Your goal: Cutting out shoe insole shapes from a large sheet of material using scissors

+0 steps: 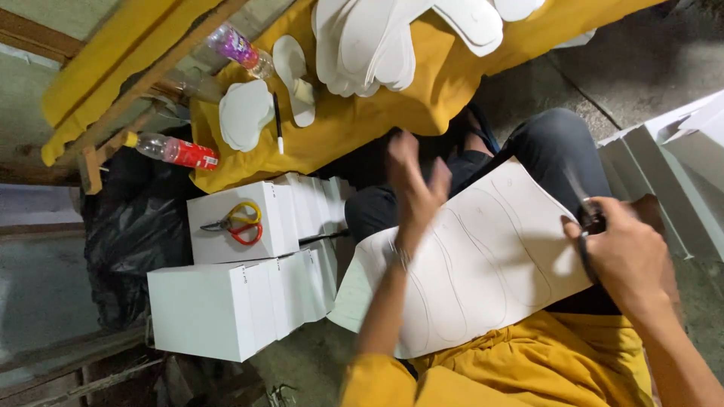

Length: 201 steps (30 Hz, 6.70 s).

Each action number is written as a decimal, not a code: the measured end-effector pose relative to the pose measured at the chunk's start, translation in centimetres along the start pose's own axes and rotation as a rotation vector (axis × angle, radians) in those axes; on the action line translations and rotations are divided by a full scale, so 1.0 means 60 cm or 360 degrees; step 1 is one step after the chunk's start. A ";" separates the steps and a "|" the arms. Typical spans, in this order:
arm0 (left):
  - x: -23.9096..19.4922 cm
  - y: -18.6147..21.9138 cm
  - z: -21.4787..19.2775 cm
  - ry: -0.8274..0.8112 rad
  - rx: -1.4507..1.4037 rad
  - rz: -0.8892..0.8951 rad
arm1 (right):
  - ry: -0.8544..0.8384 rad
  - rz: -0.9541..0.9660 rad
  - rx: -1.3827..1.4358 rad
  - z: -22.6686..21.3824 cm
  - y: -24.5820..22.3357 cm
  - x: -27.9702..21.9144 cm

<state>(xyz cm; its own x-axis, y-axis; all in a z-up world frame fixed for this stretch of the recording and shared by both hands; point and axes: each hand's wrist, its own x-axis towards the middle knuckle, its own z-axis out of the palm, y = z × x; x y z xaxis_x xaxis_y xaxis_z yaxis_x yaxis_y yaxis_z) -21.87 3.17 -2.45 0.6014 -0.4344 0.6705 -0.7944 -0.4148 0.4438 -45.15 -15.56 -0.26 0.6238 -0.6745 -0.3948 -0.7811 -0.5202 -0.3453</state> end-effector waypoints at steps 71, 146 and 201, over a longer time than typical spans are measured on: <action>-0.245 0.278 0.117 -0.0543 -0.0372 0.0690 | -0.0689 0.0588 0.0317 -0.018 0.168 -0.169; -0.274 0.275 0.120 -0.0489 -0.0562 0.0756 | -0.0513 0.0120 0.0280 -0.012 0.142 -0.136; -0.272 0.277 0.114 -0.0452 -0.0717 0.0717 | -0.0521 0.0084 0.0344 -0.018 0.121 -0.110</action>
<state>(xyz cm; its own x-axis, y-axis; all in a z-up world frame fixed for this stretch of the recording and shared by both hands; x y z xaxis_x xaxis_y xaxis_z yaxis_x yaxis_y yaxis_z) -44.29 -2.09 -10.07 0.1551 -0.7041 0.6929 -0.8928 0.2004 0.4035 -54.98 -15.46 0.77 0.5858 -0.4767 -0.6555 -0.8105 -0.3434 -0.4746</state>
